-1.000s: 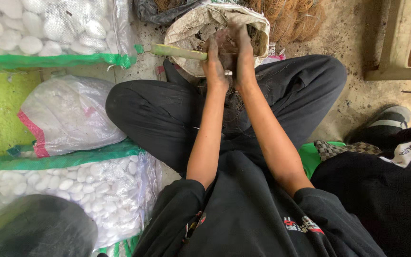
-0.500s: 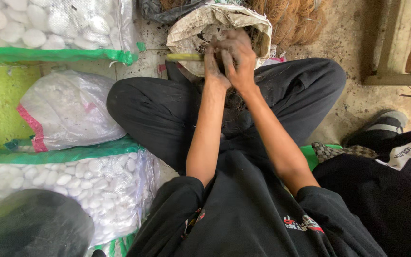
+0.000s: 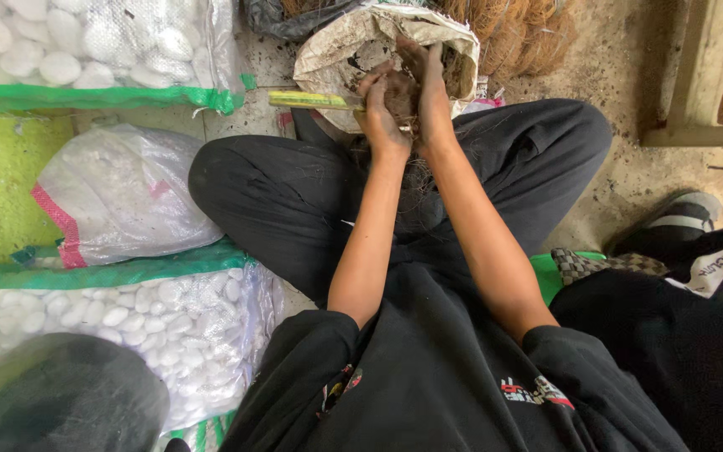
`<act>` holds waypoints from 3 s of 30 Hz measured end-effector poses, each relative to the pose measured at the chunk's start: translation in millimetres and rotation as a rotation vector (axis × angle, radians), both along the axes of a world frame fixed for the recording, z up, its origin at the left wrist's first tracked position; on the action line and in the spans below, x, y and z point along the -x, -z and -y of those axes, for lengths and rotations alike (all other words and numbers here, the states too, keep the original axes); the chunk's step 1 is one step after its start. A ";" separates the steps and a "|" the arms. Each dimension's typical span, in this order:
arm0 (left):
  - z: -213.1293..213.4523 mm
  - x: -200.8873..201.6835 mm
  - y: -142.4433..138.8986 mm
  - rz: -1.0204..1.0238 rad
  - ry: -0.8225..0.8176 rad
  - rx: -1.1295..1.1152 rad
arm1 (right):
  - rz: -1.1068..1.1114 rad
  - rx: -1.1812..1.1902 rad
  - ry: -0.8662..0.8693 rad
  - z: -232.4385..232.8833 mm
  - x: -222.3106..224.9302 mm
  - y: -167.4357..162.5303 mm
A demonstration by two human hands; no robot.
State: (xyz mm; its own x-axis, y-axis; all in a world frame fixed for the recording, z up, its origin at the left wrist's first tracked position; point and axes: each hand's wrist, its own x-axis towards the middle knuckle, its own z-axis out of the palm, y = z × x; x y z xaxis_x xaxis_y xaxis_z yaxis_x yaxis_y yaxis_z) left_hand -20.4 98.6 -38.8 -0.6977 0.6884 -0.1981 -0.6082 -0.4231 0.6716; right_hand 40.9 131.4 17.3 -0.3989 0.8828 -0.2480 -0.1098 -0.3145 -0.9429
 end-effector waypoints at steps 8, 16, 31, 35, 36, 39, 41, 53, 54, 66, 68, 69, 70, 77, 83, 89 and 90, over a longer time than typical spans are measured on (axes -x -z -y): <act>-0.8 -12.5 -28.4 -0.368 -0.184 0.247 | 0.477 -0.188 0.100 -9.6 4.1 28.6; -3.1 21.7 -4.4 0.517 0.468 -0.283 | 0.422 -0.830 0.078 -4.3 -3.7 15.8; 1.4 8.9 -22.1 0.587 0.189 -0.109 | 0.008 0.119 0.121 -13.3 6.5 15.5; -8.4 -0.6 -4.0 0.026 -0.114 0.112 | -0.085 0.105 0.053 -1.3 3.6 11.0; -8.1 -2.1 -3.6 -0.048 -0.135 0.104 | -0.046 0.153 0.059 0.4 3.0 10.1; 0.2 -1.6 -2.4 -0.160 -0.080 0.117 | 0.070 -0.007 -0.045 1.3 1.6 9.6; 5.6 1.9 -7.6 -0.417 -0.132 0.190 | -0.005 0.053 -0.040 2.1 2.1 11.7; 3.8 16.8 -31.8 0.274 0.230 0.273 | 0.432 -0.669 0.086 2.3 1.5 -6.7; 5.1 23.0 -28.6 0.439 0.322 0.082 | 0.418 -0.796 0.085 2.8 0.7 -9.2; 3.8 1.5 3.2 0.301 0.090 -0.050 | -0.197 0.125 0.025 6.5 -5.7 1.8; 4.1 -2.5 0.3 -0.058 -0.025 0.022 | -0.087 0.104 0.028 3.6 -7.2 6.9; 3.1 -3.3 -0.2 -0.350 -0.120 0.041 | -0.033 0.099 0.026 3.4 -6.7 10.2; 0.6 -3.4 0.2 -0.646 -0.214 0.053 | 0.077 0.080 0.055 4.2 -4.7 14.1; -6.1 3.8 1.2 0.059 0.056 0.187 | 0.432 -0.513 0.187 3.6 -7.9 23.4; -0.2 10.5 -8.5 0.667 0.308 0.036 | 0.248 -1.056 0.124 1.9 -13.0 8.6; 1.1 3.3 -1.7 0.327 0.144 -0.399 | 0.031 -0.423 0.070 11.1 -1.3 5.3; 3.4 3.6 -2.0 0.305 0.197 -0.558 | 0.010 -0.297 0.054 12.1 -1.6 4.8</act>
State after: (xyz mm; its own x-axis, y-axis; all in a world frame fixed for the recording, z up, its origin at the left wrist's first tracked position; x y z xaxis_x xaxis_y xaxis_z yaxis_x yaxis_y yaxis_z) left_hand -24.0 95.2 -36.8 -0.5178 0.8536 0.0562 -0.8376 -0.5193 0.1695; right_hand 42.5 119.3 12.6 -0.3486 0.9370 0.0206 -0.1088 -0.0186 -0.9939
